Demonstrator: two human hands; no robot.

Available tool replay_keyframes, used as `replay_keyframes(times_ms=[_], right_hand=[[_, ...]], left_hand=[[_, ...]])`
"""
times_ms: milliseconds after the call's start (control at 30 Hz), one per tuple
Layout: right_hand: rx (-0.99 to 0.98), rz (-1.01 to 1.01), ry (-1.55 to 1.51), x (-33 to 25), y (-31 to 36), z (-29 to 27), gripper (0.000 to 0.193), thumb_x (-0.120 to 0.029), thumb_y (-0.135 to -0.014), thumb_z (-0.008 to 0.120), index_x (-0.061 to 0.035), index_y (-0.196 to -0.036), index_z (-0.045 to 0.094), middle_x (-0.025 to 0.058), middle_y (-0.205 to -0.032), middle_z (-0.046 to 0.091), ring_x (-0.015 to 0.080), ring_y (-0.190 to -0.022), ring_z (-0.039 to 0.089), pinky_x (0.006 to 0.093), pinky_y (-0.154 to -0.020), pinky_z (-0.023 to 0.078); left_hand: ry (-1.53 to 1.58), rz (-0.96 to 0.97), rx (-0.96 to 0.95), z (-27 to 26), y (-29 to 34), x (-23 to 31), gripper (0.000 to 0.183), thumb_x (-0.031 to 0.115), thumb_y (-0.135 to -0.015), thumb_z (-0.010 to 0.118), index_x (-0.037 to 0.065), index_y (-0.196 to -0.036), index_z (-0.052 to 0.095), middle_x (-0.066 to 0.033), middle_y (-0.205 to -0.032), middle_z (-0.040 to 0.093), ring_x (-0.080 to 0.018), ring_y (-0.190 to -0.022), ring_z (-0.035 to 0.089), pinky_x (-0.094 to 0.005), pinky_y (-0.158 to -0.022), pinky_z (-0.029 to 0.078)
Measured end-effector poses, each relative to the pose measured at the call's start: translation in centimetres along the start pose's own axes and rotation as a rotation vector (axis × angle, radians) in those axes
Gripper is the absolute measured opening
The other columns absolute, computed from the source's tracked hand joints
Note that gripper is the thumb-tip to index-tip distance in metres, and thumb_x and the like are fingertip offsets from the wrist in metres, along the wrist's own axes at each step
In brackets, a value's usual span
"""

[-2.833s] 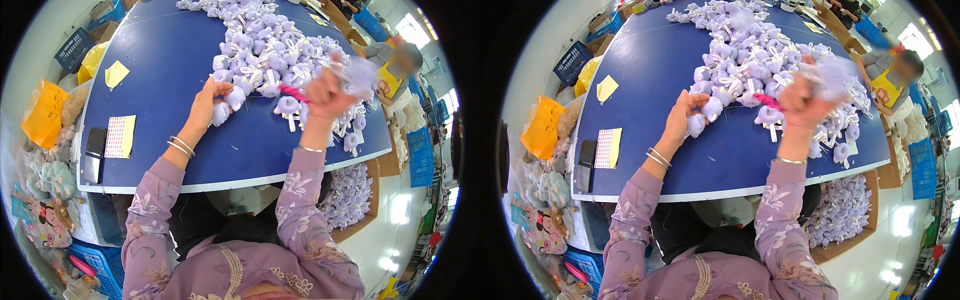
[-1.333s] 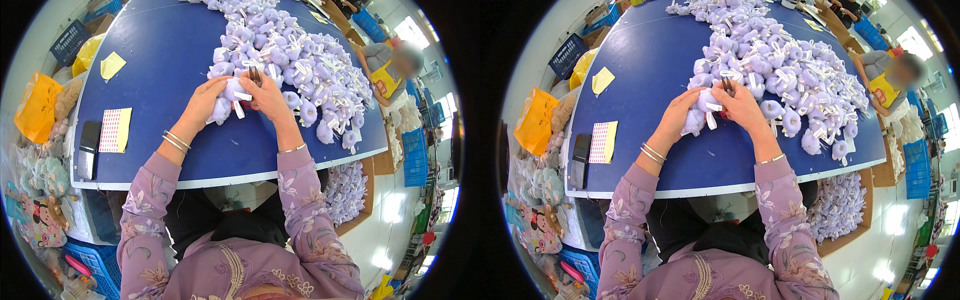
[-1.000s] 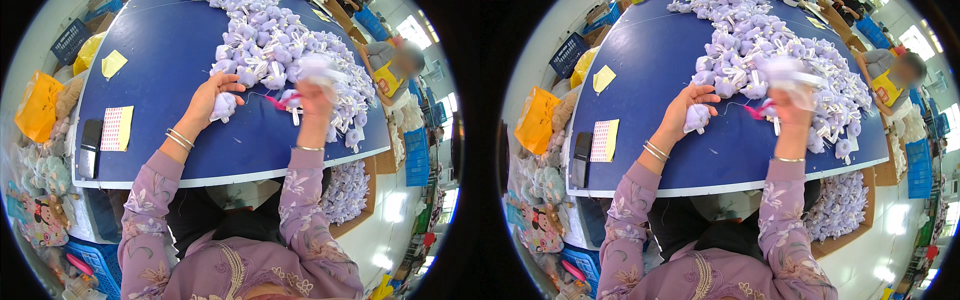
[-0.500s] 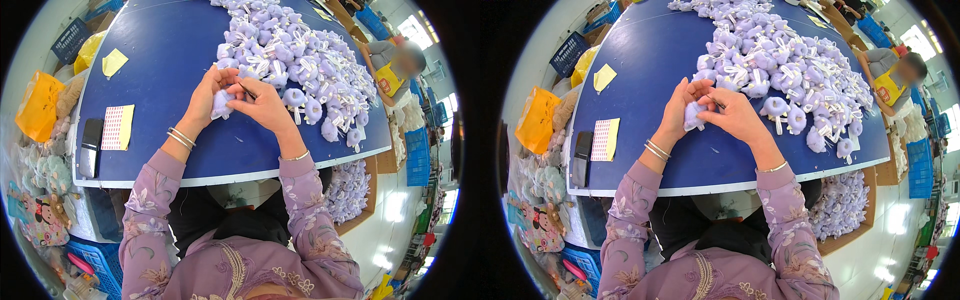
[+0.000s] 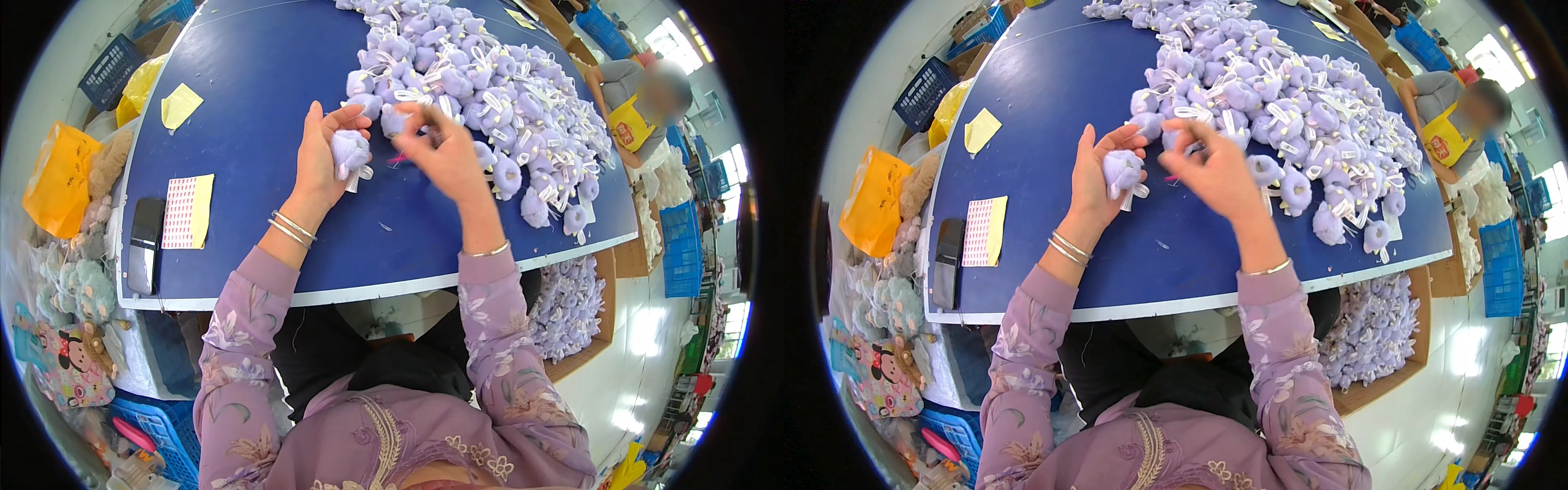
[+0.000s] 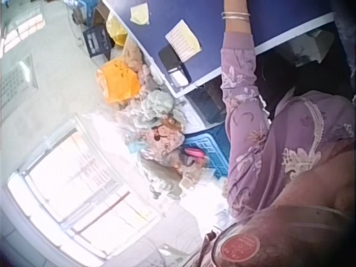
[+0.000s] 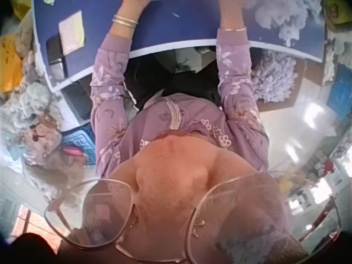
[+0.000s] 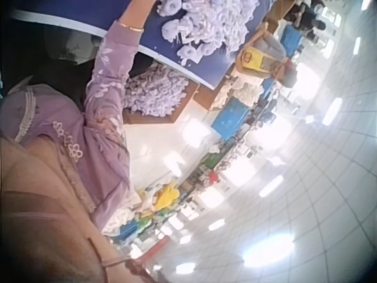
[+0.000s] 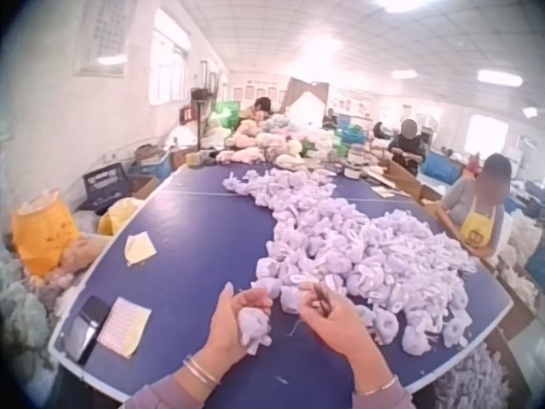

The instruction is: The person trims loose threads and excess fabric from small purple plush toys using scissors. They handle the toys one at a time, cutting stray fibers and then placing the finished items into a cardboard box.

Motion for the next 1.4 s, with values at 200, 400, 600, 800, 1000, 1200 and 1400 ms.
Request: replay_keyframes(times_ms=[200, 400, 600, 800, 1000, 1200, 1400], right_hand=[[-0.033, -0.129, 0.163, 0.6, 0.2, 3.3, 0.036, -0.016, -0.076, 0.074, -0.006, -0.109, 0.064, 0.0041, -0.089, 0.062, 0.0114, -0.074, 0.057, 0.0263, -0.066, 0.047], [0.005, 0.261, -0.256, 3.7, -0.6, 0.4, 0.032, -0.03, -0.088, 0.067, -0.0005, -0.102, 0.063, 0.0012, -0.075, 0.059, 0.0061, -0.061, 0.052, 0.0211, -0.053, 0.042], [0.021, 0.338, -0.367, 3.8, -0.4, 0.8, 0.025, -0.03, -0.093, 0.062, -0.0054, -0.095, 0.061, -0.005, -0.063, 0.047, 0.0015, -0.046, 0.037, 0.0185, -0.04, 0.026], [0.074, 0.199, -0.506, 3.7, -0.3, -0.6, 0.025, -0.028, -0.096, 0.058, -0.0038, -0.09, 0.061, -0.0047, -0.066, 0.051, 0.0016, -0.051, 0.04, 0.0191, -0.044, 0.03], [0.048, 0.084, -0.227, 2.8, -0.3, 0.6, 0.027, -0.03, -0.092, 0.063, -0.0048, -0.084, 0.06, -0.0058, -0.068, 0.052, 0.0019, -0.06, 0.043, 0.02, -0.052, 0.034], [-0.087, 0.179, -0.309, 3.2, -0.1, 0.4, 0.023, -0.028, -0.092, 0.063, -0.0069, -0.083, 0.059, -0.0058, -0.066, 0.05, 0.0014, -0.053, 0.04, 0.0192, -0.045, 0.03], [-0.1, 0.181, -0.336, 2.7, 0.5, 0.2, 0.021, -0.026, -0.091, 0.064, -0.0054, -0.089, 0.062, -0.0049, -0.068, 0.054, 0.0011, -0.053, 0.043, 0.0185, -0.044, 0.03]], left_hand=[[0.031, -0.119, -0.106, 1.8, 0.7, -0.5, 0.063, 0.051, -0.101, 0.023, 0.0, -0.133, 0.04, -0.0123, -0.114, 0.056, -0.0232, -0.102, 0.058, -0.0369, -0.086, 0.049], [-0.252, -0.089, -0.298, 3.1, 1.6, -1.1, 0.051, 0.037, -0.102, 0.033, 0.01, -0.145, 0.034, -0.0098, -0.13, 0.049, -0.0194, -0.106, 0.056, -0.0374, -0.084, 0.051], [-0.844, 0.164, -0.253, 2.7, 1.8, -0.3, 0.062, 0.006, -0.087, 0.058, 0.009, -0.145, 0.035, -0.0054, -0.111, 0.058, -0.0147, -0.088, 0.06, -0.0297, -0.074, 0.052], [-1.114, 0.434, -0.168, 3.4, 2.7, 0.5, 0.061, 0.009, -0.08, 0.069, 0.009, -0.136, 0.045, -0.0115, -0.104, 0.063, -0.0171, -0.084, 0.062, -0.0318, -0.073, 0.052], [-1.29, 0.531, -0.074, 3.4, 3.3, 1.2, 0.064, 0.007, -0.073, 0.072, 0.013, -0.132, 0.048, -0.0126, -0.11, 0.063, -0.0281, -0.087, 0.064, -0.036, -0.078, 0.051], [-1.332, 0.632, -0.085, 3.4, 3.5, 1.3, 0.067, 0.007, -0.072, 0.074, 0.015, -0.133, 0.047, -0.0133, -0.11, 0.062, -0.0317, -0.09, 0.064, -0.0382, -0.078, 0.052], [-1.346, 0.624, -0.153, 3.4, 3.3, 0.8, 0.065, 0.011, -0.075, 0.073, 0.017, -0.136, 0.05, -0.0141, -0.107, 0.067, -0.0306, -0.086, 0.066, -0.0362, -0.073, 0.053]])
Point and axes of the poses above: each hand's wrist, its own y-axis away from the middle knuckle, its own z-axis out of the palm, x = y × z, the point moved 4 cm from there along -y, towards the middle knuckle
